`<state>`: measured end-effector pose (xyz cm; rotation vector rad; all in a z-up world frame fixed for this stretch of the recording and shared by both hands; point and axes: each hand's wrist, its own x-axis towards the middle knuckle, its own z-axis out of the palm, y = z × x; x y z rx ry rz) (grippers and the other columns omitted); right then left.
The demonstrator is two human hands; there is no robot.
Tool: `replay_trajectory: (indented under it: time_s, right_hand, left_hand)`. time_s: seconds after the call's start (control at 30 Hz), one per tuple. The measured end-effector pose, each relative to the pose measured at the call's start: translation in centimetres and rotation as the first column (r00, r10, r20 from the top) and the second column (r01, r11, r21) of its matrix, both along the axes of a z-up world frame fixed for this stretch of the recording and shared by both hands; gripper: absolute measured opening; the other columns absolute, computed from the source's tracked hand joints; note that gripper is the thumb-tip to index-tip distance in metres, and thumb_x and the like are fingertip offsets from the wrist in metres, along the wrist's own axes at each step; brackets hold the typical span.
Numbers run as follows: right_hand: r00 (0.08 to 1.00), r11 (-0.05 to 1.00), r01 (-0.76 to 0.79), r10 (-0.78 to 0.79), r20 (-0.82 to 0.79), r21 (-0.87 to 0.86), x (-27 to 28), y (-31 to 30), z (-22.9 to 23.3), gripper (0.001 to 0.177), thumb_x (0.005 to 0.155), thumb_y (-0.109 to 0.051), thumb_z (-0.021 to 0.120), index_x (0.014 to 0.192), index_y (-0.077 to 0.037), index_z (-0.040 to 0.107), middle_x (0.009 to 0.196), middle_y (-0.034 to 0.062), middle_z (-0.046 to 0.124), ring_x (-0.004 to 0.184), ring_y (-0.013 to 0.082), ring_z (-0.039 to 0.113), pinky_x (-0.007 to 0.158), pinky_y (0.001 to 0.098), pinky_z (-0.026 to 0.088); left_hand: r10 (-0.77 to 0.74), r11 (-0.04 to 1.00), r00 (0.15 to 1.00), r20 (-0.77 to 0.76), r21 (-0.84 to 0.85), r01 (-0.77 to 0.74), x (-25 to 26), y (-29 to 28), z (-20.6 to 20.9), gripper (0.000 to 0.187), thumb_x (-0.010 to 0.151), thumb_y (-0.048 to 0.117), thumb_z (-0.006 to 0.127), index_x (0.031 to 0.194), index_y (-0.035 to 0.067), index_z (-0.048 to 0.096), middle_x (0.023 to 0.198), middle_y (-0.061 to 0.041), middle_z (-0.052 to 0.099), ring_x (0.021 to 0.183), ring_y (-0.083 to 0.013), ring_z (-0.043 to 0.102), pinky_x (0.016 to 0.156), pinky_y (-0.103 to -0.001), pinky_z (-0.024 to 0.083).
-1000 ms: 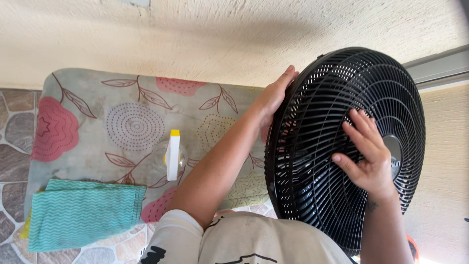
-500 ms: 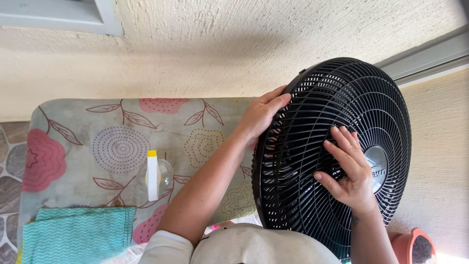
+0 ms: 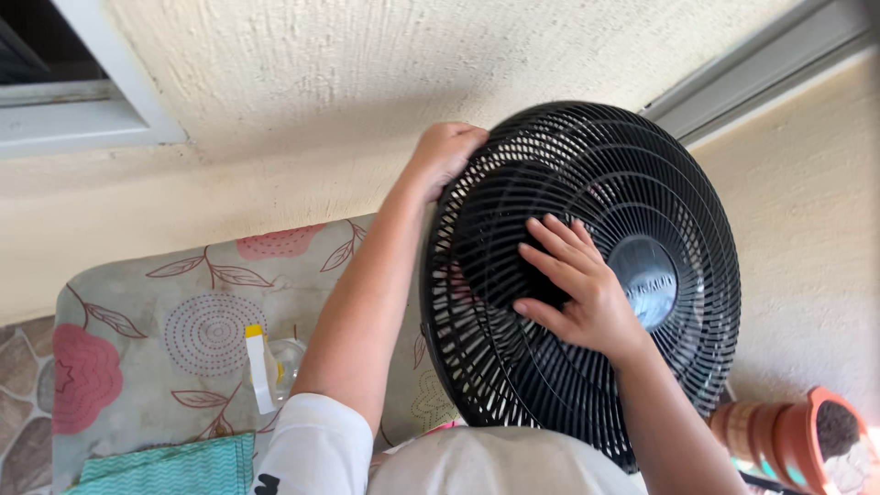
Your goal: The person assembles a black pedestal fan by hand. They secure the fan blades to the motor hub, attach the front and rear grilles, and then connect the fan head to the stand base.
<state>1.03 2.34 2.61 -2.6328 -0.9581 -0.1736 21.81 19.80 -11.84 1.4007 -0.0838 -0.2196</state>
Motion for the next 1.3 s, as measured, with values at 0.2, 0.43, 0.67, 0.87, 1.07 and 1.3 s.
replay_trajectory:
  time_s: [0.2,0.43,0.67,0.87,1.07,1.3]
  right_hand:
    - [1.000,0.995,-0.008,0.007,-0.020,-0.099,2.2,1.9,-0.5,0.067,0.089,-0.044,0.076,0.142,-0.007,0.058,0.157,0.0160,0.049,0.150,0.0361,0.040,0.124,0.0591,0.026]
    - [0.989,0.909,0.150,-0.142,0.050,-0.388,5.3,-0.8,-2.3,0.083,0.093,-0.068,0.053,0.156,-0.015,0.043,0.164,0.0132,0.035,0.151,0.0339,0.030,0.118,0.0652,0.018]
    - [0.688,0.647,0.660,-0.725,-0.039,-0.381,7.7,-15.9,2.6,0.074,0.099,-0.063,0.038,0.160,-0.022,0.032,0.171,0.0060,0.020,0.158,0.0255,0.017,0.123,0.0630,0.010]
    - [0.913,0.843,0.348,-0.404,-0.055,-0.411,3.6,-11.1,0.7,0.087,0.097,-0.069,0.040,0.160,-0.009,0.030,0.168,0.0171,0.016,0.153,0.0344,0.013,0.120,0.0614,0.009]
    - [0.943,0.862,0.279,-0.329,-0.049,-0.424,3.6,-16.1,3.4,0.081,0.097,-0.069,0.035,0.159,-0.017,0.032,0.169,0.0030,0.023,0.157,0.0255,0.017,0.122,0.0656,0.005]
    - [0.992,0.949,0.120,-0.129,-0.013,-0.290,3.5,-17.0,0.8,0.075,0.095,-0.065,0.048,0.153,-0.017,0.045,0.163,0.0109,0.034,0.150,0.0326,0.028,0.116,0.0670,0.014]
  left_hand:
    - [0.131,0.955,0.988,0.076,0.259,-0.147,-6.7,3.6,2.7,0.045,0.099,0.043,0.056,0.111,0.004,0.075,0.104,-0.019,0.079,0.098,-0.0321,0.076,0.087,-0.036,0.054]
    - [-0.061,0.594,0.794,0.605,0.661,-0.458,-19.9,3.0,3.4,0.090,0.084,0.068,0.070,0.147,0.006,0.054,0.160,-0.024,0.039,0.146,-0.0510,0.035,0.111,-0.067,0.034]
    - [-0.043,0.653,0.822,0.568,0.639,-0.407,-18.5,4.6,2.6,0.086,0.090,0.062,0.069,0.151,0.004,0.052,0.163,-0.026,0.036,0.147,-0.0544,0.031,0.115,-0.062,0.033]
    - [-0.028,0.636,0.837,0.546,0.656,-0.407,-18.2,5.1,1.4,0.084,0.090,0.058,0.072,0.151,0.003,0.052,0.164,-0.027,0.035,0.149,-0.0539,0.029,0.120,-0.059,0.029]
    - [0.000,0.667,0.857,0.515,0.639,-0.384,-17.8,6.1,1.0,0.084,0.090,0.054,0.073,0.154,0.004,0.049,0.166,-0.027,0.033,0.152,-0.0514,0.029,0.123,-0.056,0.026]
    - [-0.052,0.353,0.881,0.471,0.834,-0.425,-16.8,2.2,4.4,0.075,0.096,0.056,0.066,0.155,0.013,0.051,0.169,-0.026,0.031,0.153,-0.0503,0.028,0.122,-0.061,0.027]
